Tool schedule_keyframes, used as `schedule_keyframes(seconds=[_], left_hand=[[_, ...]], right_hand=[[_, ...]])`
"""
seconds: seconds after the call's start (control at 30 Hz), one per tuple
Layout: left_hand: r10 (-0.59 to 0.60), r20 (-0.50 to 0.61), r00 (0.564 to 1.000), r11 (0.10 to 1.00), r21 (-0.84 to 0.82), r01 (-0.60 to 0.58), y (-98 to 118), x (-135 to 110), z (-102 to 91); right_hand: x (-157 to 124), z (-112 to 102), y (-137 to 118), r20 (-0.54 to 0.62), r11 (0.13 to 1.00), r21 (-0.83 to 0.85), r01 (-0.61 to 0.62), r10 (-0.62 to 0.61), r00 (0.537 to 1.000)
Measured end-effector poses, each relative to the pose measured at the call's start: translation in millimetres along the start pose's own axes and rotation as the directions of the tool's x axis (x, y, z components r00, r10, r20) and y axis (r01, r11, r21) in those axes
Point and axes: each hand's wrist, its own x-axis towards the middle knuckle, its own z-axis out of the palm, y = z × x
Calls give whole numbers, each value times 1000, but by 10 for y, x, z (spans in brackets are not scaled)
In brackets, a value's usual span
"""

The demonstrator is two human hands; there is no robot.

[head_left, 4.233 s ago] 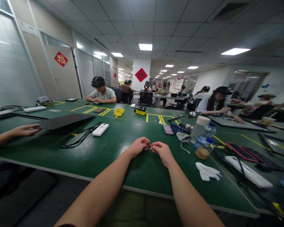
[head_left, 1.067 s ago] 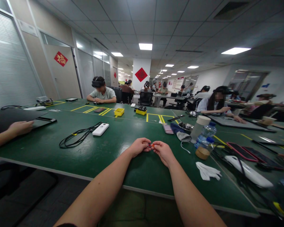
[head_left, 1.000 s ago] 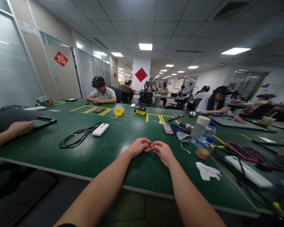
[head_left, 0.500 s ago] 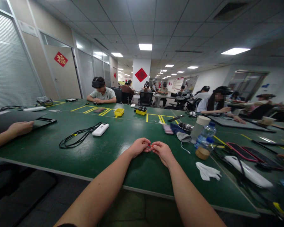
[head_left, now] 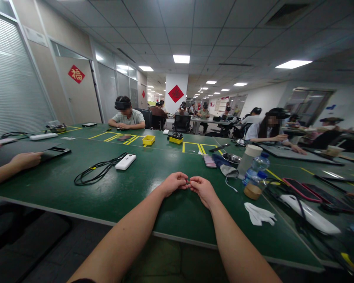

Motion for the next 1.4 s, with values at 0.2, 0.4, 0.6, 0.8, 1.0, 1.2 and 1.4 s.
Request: schedule_keyframes(seconds=[0.2,0.4,0.6,0.8,1.0,1.2,1.4], left_hand=[[-19,-14,1000,1000,-1,19,-6,11,12],[-62,-60,996,998,-29,60,10,18,23],[-45,-30,999,999,-23,44,22,6,16],[-18,-40,999,999,32,19,10,13,23],[-12,-32,999,1000,22,12,4,6,23],[12,-1,1000,997,74,-12,-19,25,-2],[14,-16,1000,994,105,-12,-37,53,-29]], right_hand=[[13,-10,8,-17,1000,13,-14,14,1000],[48,-35,26,-17,996,80,-37,38,999],[50,-45,30,-13,996,82,-41,42,999],[49,-44,37,-10,996,78,-39,40,999],[38,-31,21,-18,997,63,-35,36,999],[26,-18,6,-27,998,49,-24,26,999],[32,-16,28,-34,1000,14,-4,5,999]])
